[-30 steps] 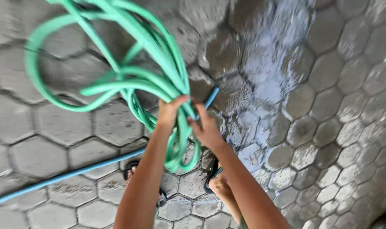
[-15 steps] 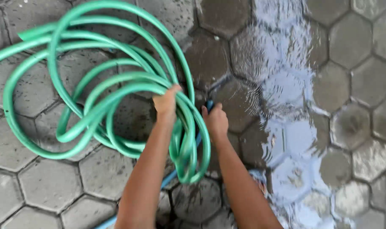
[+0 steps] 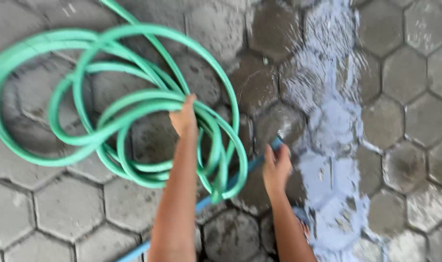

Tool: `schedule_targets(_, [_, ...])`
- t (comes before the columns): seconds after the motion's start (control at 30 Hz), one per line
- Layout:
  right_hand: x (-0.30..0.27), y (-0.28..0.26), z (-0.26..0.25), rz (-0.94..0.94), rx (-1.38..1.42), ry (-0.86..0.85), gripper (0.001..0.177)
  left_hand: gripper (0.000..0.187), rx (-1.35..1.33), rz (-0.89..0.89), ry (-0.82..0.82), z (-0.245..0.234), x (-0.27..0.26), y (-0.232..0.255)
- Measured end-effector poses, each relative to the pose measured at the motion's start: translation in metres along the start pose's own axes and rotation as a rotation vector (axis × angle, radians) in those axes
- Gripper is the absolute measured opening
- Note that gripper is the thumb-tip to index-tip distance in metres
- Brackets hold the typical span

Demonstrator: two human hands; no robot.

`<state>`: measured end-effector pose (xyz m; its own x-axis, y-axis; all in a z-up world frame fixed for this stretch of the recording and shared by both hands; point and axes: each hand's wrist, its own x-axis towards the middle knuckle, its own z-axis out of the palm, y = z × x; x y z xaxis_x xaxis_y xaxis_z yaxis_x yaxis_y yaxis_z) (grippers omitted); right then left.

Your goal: Watering several potted plants located in a backyard or garden area using a hose and a small dipper.

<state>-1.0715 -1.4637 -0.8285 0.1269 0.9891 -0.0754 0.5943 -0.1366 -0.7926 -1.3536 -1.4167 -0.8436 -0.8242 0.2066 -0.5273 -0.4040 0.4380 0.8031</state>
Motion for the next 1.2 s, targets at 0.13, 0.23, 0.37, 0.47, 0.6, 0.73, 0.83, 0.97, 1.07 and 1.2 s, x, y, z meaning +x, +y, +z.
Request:
schedule_targets(0.13, [-0.018,-0.053,-0.038,0.053,0.351,-0.050,0.019,0.083,-0.243,0.045,-0.035,0.016,0.002,-0.008])
schedule_targets(0.23, [-0.042,-0.109,-0.068,0.182,0.472,-0.348,0.015,0.095,-0.256,0.037,-0.039,0.004,-0.016,-0.016])
schedule_targets(0.37, [-0.058,-0.153,-0.053,0.208,0.191,-0.656,0.018,0.122,-0.068,0.041,-0.053,0.000,-0.022,0.015])
schedule_targets(0.47, [-0.068,-0.145,-0.030,0.187,0.224,-0.737,0.017,0.129,0.159,-0.171,-0.147,0.001,-0.013,-0.008])
schedule_targets(0.6, [-0.054,-0.140,-0.004,0.257,0.298,-0.670,0.022,0.107,0.156,0.287,-0.169,-0.002,-0.015,-0.025])
schedule_targets(0.73, [-0.044,-0.166,0.023,0.225,0.392,-0.668,0.032,0.095,0.231,0.403,-0.231,0.002,0.003,-0.041])
schedule_targets(0.83, [-0.042,-0.187,0.048,0.304,0.493,-0.747,0.040,0.096,0.008,0.456,-0.375,-0.025,-0.006,-0.008])
schedule_targets(0.97, [-0.046,-0.209,0.078,0.261,0.558,-0.968,0.047,0.072,-0.043,0.130,-0.699,-0.078,0.009,0.000])
schedule_targets(1.07, [-0.053,-0.242,0.101,0.310,0.526,-1.102,0.046,0.080,0.172,0.099,-0.964,-0.122,0.061,-0.003])
schedule_targets(1.2, [-0.073,-0.278,0.127,0.223,0.583,-1.254,0.046,0.076,0.355,-0.168,-0.833,-0.201,0.044,0.051])
